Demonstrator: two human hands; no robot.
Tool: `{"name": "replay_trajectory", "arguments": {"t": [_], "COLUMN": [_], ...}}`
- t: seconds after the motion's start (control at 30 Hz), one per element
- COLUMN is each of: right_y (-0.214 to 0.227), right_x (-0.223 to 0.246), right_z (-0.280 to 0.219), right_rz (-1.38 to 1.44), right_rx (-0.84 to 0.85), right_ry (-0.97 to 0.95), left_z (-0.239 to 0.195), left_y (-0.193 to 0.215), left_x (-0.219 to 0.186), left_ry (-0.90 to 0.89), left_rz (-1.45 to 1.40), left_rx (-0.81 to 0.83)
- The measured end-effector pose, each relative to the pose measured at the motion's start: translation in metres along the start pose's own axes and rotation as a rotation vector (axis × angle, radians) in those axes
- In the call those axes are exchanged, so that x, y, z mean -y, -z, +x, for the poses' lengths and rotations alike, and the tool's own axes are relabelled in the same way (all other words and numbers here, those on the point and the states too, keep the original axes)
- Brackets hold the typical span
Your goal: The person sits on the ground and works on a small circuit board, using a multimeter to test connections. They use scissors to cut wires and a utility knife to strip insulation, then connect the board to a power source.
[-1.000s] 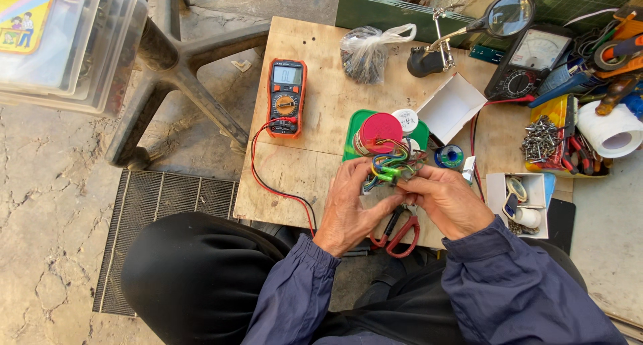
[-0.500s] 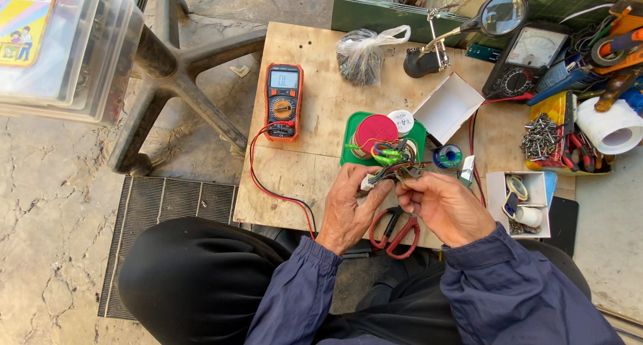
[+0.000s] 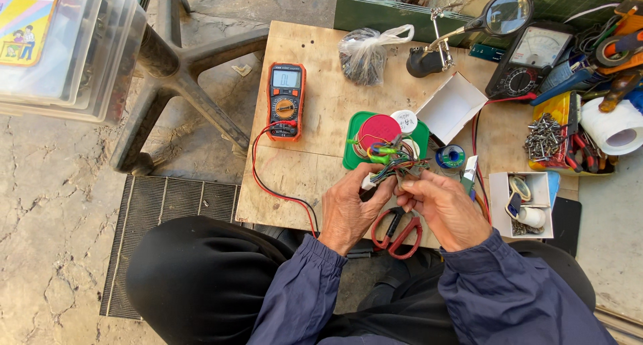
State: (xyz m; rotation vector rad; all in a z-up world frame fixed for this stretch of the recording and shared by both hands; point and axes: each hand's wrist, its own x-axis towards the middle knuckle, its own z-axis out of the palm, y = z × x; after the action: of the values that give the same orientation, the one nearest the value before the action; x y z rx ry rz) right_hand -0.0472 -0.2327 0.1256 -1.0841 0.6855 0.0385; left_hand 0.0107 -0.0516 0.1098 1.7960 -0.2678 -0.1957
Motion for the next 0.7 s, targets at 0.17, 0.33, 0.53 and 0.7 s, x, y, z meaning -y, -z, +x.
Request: {"name": "replay_trajectory", "arguments": {"t": [0.17, 0.33, 0.53, 0.7], "right_y": [-0.030, -0.057, -0.082, -0.205], "right_x": [0.009, -0.027, 0.005, 0.012], "right_z": [-0.024, -0.060, -0.068, -0.041], "right_rz": [-0.278, -0.465, -0.585, -0.896], "right_rx": [0.223, 0.286, 0.224, 0.271], "right_ry": [-0.012, -0.002, 0.003, 0.606], "left_z": [0.009, 0.017, 0.018, 0.021], "left_y": [0.007, -0.009, -0.011, -0.040], "left_x": [-0.008, 0.025, 0.026, 0.077], "left_ry": [0.192, 0.303, 0.471, 0.585], "left_rz": [0.094, 0.028, -0.474, -0.618], "left_rx": [0.064, 0.060, 0.130, 0.070]}}
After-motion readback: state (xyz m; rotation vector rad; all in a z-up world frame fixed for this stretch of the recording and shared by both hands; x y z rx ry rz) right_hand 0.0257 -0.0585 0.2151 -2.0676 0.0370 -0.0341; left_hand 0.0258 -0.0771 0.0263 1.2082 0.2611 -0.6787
